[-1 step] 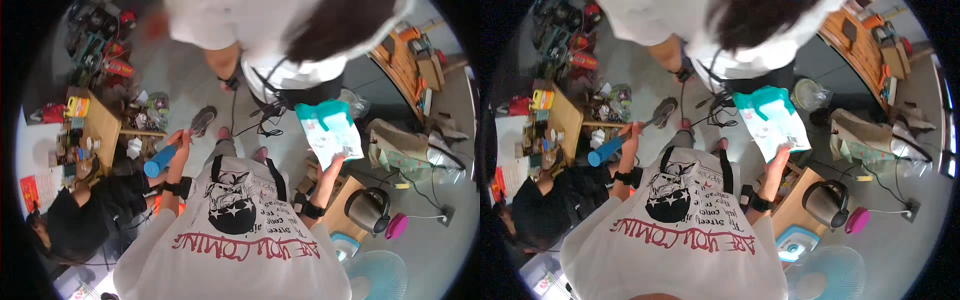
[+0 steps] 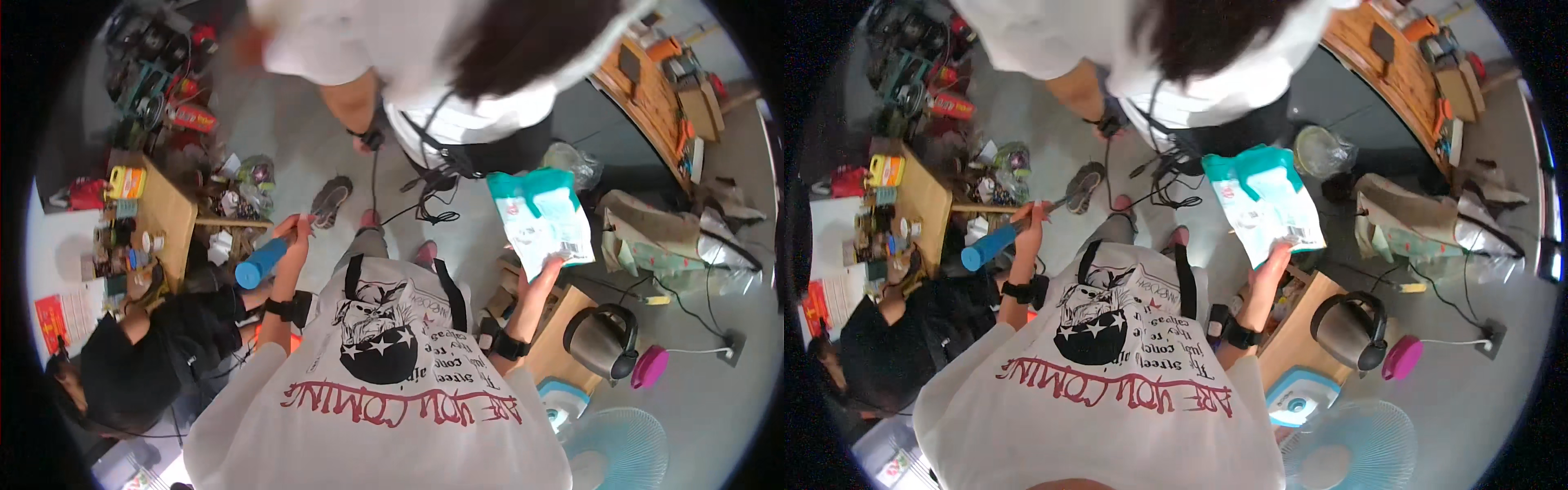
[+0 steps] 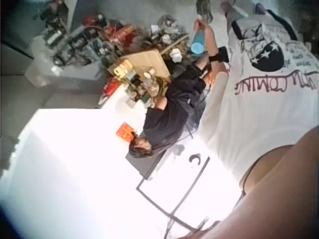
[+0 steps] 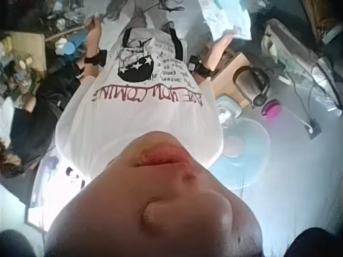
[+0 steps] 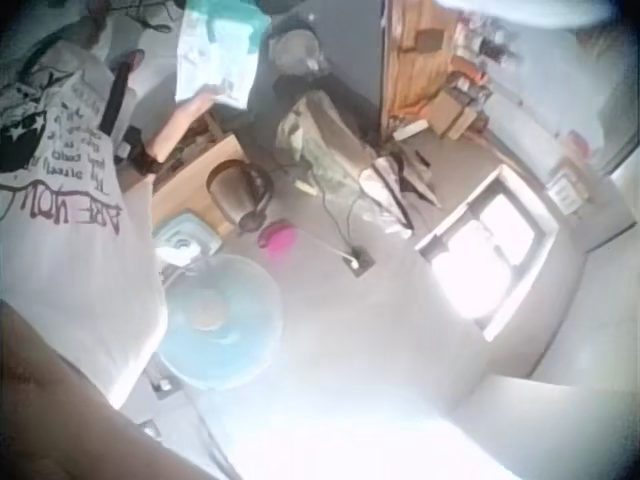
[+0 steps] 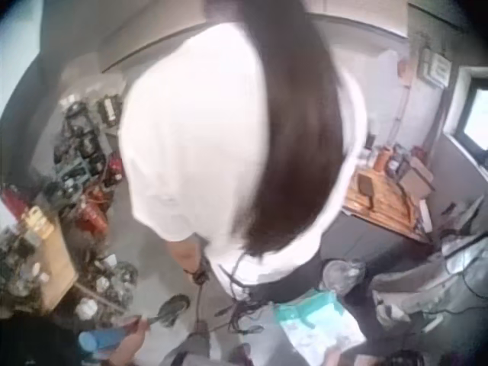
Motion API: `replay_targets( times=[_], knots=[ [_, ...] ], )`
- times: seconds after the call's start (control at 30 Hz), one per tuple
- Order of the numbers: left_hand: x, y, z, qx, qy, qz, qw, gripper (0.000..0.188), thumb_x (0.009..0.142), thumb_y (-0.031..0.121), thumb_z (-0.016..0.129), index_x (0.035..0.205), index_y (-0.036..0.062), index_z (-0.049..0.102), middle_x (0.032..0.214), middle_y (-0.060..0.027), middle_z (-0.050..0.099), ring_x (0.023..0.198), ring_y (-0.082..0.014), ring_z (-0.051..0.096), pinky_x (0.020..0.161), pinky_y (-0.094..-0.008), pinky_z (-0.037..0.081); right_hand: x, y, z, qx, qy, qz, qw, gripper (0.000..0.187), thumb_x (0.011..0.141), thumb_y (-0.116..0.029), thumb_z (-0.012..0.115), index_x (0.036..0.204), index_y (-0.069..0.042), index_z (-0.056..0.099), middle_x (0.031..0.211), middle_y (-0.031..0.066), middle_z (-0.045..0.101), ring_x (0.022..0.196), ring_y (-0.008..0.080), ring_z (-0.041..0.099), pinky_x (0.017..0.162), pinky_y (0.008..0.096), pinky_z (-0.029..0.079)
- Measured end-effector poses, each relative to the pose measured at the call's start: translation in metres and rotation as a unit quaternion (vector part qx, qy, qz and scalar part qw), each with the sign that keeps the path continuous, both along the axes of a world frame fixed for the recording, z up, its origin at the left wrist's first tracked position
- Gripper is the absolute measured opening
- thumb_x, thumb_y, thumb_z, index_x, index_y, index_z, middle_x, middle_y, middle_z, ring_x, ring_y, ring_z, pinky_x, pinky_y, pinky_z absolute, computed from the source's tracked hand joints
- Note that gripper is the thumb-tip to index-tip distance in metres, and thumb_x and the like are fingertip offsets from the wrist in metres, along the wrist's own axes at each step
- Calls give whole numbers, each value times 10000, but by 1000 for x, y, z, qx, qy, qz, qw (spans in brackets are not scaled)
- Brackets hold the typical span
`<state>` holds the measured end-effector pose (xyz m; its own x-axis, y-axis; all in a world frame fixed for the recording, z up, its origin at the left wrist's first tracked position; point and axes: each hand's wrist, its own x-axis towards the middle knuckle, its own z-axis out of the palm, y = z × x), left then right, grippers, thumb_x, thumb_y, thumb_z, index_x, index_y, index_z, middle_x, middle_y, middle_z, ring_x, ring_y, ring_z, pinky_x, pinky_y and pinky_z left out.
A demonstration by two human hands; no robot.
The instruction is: The person assembles a mop by screwing the handle segments together and attaching the mop head, while periodically rinsing their hands at a sink.
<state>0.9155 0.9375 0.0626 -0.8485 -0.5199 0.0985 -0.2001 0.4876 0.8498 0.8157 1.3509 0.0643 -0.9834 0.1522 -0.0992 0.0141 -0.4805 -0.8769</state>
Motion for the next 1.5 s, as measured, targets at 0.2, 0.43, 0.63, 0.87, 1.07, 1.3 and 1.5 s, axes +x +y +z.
replay_targets(
  times=[0.2, 0.43, 0.63, 0.87, 1.07, 1.3, 1.5],
  knots=[
    [-61, 15, 12, -39, -36, -96, 994, 171, 820, 152, 541, 797, -9, 595, 642, -39, 567, 586, -89, 510, 547, -235, 413, 1, 26, -33, 20, -84, -142, 986, 541, 864, -391, 411, 1217, 8, 315, 1150, 123, 450, 956, 250, 509, 739, 412, 470],
    [-136, 38, -44, -5, -136, -151, 979, 234, 723, 216, 638, 813, 4, 596, 658, -68, 588, 601, -174, 551, 581, -295, 441, 3, 57, -183, 154, -380, -96, 907, 596, 820, -472, 454, 1024, 86, 405, 832, 163, 569, 549, 241, 594, 438, 298, 487],
    [-189, 89, -21, -77, -228, -297, 924, 211, 648, 127, 605, 843, 48, 623, 761, -144, 605, 689, -291, 578, 619, -334, 450, -59, 113, -220, 195, -466, -82, 859, 601, 796, -483, 488, 1008, 71, 393, 688, 154, 571, 495, 239, 589, 360, 291, 449],
    [-187, 84, -56, -70, -197, -196, 958, 74, 742, 55, 553, 747, -17, 540, 625, -79, 520, 571, -140, 517, 519, -251, 406, -218, 224, -242, 508, -390, -186, 745, 384, 861, -310, 431, 910, 63, 505, 674, 185, 573, 550, 288, 578, 471, 387, 466],
    [-238, 160, -86, -97, -247, -179, 947, 114, 744, 63, 542, 665, -9, 506, 623, -96, 508, 556, -185, 508, 510, -281, 400, -354, 299, -324, 714, -256, -129, 639, 430, 859, -152, 379, 1272, -51, 312, 1257, 199, 349, 1086, 334, 409, 817, 400, 410],
    [-287, 211, -134, -203, -241, -232, 920, 129, 752, 118, 565, 697, 2, 553, 640, -102, 525, 544, -206, 513, 489, -303, 399, -408, 291, -477, 805, -264, 189, 496, 610, 774, -90, 432, 1332, -86, 184, 1373, 148, 187, 1222, 339, 260, 948, 417, 311],
    [-301, 228, -143, -194, -306, -131, 923, 118, 739, 128, 594, 725, 13, 572, 669, -108, 544, 561, -200, 529, 499, -285, 414, -403, 275, -517, 688, -241, 184, 659, 594, 747, -181, 499, 1285, -50, 285, 1297, 191, 301, 1176, 342, 319, 933, 402, 329]
  ],
)
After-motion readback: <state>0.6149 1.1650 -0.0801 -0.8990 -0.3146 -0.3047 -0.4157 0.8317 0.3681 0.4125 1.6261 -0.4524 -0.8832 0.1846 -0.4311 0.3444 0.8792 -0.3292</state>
